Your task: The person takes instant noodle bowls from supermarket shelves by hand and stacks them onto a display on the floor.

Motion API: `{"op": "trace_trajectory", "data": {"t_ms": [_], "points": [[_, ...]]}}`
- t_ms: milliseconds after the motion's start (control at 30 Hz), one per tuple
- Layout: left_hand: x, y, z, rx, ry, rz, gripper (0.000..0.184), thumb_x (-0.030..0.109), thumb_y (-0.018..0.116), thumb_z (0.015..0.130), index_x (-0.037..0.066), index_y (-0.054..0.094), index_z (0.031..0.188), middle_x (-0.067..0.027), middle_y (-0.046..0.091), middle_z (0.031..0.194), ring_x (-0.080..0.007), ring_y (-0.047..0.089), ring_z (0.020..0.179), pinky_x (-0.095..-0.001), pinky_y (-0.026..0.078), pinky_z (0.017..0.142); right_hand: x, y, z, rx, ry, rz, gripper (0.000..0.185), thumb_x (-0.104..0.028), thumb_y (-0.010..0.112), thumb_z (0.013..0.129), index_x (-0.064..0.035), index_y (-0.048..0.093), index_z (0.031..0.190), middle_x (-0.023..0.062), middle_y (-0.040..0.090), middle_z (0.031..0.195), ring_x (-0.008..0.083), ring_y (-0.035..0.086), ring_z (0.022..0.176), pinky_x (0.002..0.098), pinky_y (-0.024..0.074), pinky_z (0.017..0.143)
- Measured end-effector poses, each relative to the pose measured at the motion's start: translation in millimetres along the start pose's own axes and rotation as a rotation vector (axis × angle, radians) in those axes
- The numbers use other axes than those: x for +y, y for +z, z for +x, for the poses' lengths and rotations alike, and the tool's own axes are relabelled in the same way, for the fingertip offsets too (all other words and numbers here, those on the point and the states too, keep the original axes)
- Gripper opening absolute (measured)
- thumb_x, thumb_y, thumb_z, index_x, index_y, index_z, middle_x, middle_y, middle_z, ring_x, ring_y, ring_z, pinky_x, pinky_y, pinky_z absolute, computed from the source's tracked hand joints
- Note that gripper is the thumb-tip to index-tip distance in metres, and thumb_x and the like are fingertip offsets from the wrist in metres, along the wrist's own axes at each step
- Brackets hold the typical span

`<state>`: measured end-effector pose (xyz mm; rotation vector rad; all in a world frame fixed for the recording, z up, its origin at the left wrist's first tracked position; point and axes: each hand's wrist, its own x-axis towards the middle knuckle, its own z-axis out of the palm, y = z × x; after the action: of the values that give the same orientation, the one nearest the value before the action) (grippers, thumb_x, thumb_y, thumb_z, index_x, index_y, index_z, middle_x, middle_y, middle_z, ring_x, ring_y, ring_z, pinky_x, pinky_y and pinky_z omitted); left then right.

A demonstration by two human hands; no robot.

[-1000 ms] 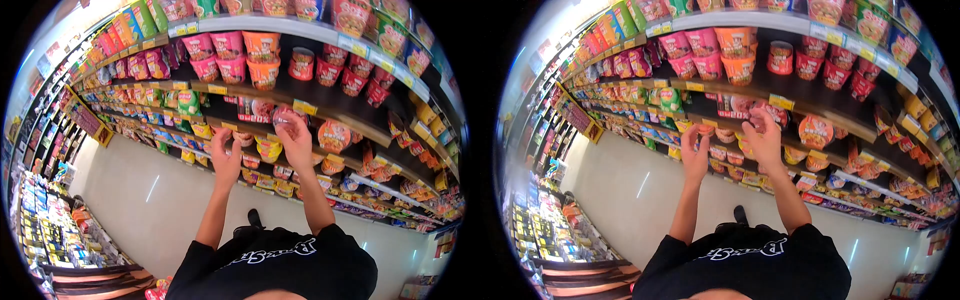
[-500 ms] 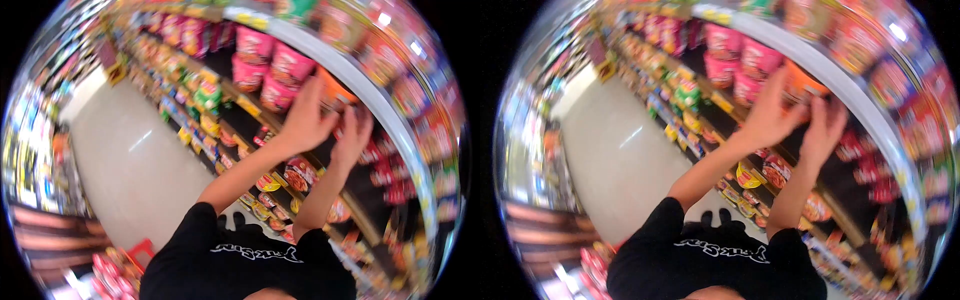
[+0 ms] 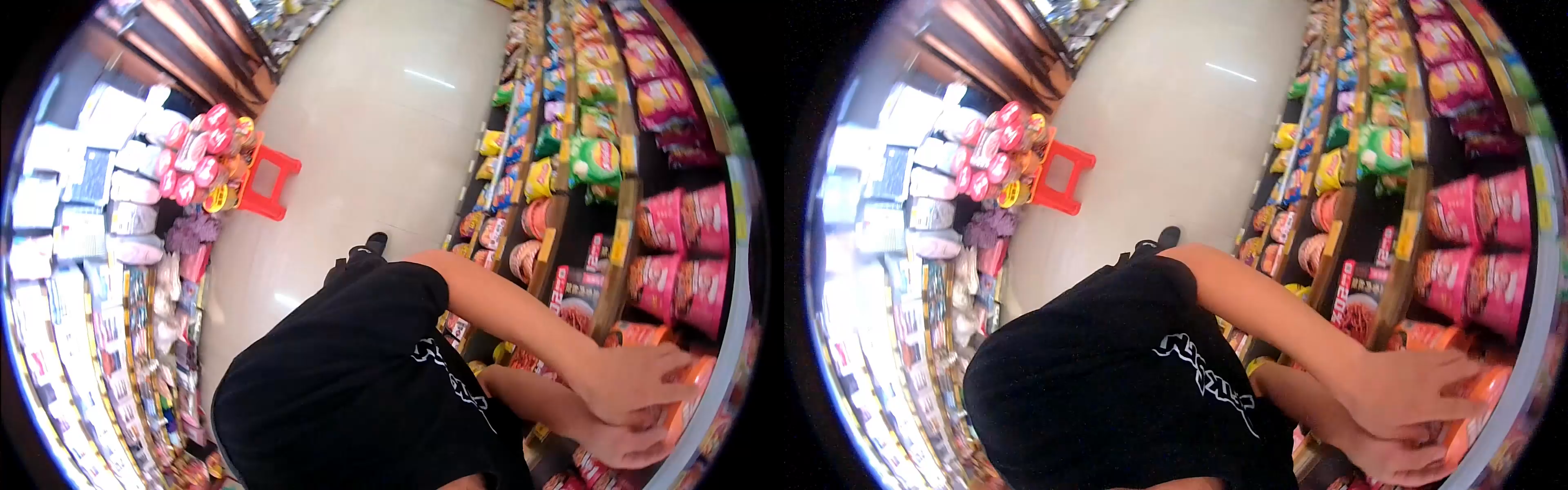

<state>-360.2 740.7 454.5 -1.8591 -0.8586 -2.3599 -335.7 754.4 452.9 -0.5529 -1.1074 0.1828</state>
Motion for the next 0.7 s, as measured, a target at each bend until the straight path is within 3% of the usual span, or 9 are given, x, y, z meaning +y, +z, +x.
{"op": "trace_trajectory", "data": {"t_ms": [200,300,333,433,467,567,700], "points": [[13.5,-65.7,15.2,-0.163,-0.06,0.011,0.055,0.022,0.066,0.074,0.005,0.047,0.122,-0.0255,0.046,0.112,-0.041,0.05,0.097,-0.0463,0.043,0.082,-35.2,52.7,-57.0,-0.067,-0.007,0.129,0.038,-0.008,0.059,0.088,0.0046,0.052,0.123,0.0175,0.059,0.112,0.0249,0.061,0.094,0.0323,0.0523,0.077],[10.5,-133.1,18.5,0.003,0.077,0.07,0.053,0.022,0.067,0.074,0.006,0.049,0.121,-0.0237,0.046,0.112,-0.0398,0.05,0.096,-0.0454,0.043,0.081,-71.6,94.3,-106.8,-0.119,0.022,0.207,0.036,-0.008,0.058,0.089,0.0047,0.052,0.122,0.0178,0.059,0.111,0.0249,0.061,0.094,0.0322,0.0523,0.077],[27.2,-166.5,13.0,0.076,-0.007,0.015,0.051,0.019,0.067,0.073,0.006,0.05,0.119,-0.0237,0.045,0.114,-0.0397,0.048,0.099,-0.0455,0.042,0.085,-84.8,107.6,-123.6,-0.134,0.033,0.233,0.036,-0.008,0.058,0.089,0.0047,0.052,0.122,0.0179,0.059,0.111,0.025,0.061,0.094,0.0322,0.0523,0.077],[26.8,-257.4,-1.5,0.197,0.053,0.154,0.05,0.015,0.064,0.079,0.006,0.045,0.125,-0.0288,0.041,0.124,-0.0424,0.048,0.104,-0.0472,0.042,0.086,-128.0,150.5,-179.1,-0.206,0.088,0.311,0.035,-0.008,0.057,0.09,0.0047,0.053,0.122,0.0183,0.059,0.11,0.025,0.061,0.094,0.0321,0.0523,0.077],[31.2,-291.8,-6.3,0.23,0.016,0.194,0.049,0.012,0.065,0.074,0.006,0.048,0.119,-0.0257,0.041,0.126,-0.0412,0.044,0.108,-0.0477,0.037,0.093,-143.7,164.8,-200.4,-0.243,0.123,0.343,0.034,-0.008,0.056,0.09,0.0047,0.053,0.121,0.0184,0.059,0.11,0.025,0.061,0.095,0.0321,0.0522,0.077],[46.1,-397.9,-27.5,0.394,0.019,0.385,0.044,0.011,0.058,0.082,0.007,0.044,0.124,-0.0271,0.035,0.135,-0.042,0.041,0.115,-0.049,0.035,0.096,-190.7,202.1,-262.0,-0.347,0.206,0.434,0.033,-0.008,0.055,0.09,0.0047,0.053,0.121,0.0187,0.059,0.109,0.025,0.061,0.095,0.032,0.0522,0.077],[83.1,-520.0,-57.2,0.613,0.006,0.599,0.041,0.011,0.053,0.086,0.002,0.043,0.125,-0.0291,0.031,0.138,-0.042,0.038,0.12,-0.0501,0.031,0.1,-246.4,252.6,-342.0,-0.616,0.428,0.571,0.032,-0.008,0.054,0.091,0.0048,0.054,0.12,0.0192,0.06,0.108,0.0251,0.061,0.095,0.0318,0.0522,0.077]]}}
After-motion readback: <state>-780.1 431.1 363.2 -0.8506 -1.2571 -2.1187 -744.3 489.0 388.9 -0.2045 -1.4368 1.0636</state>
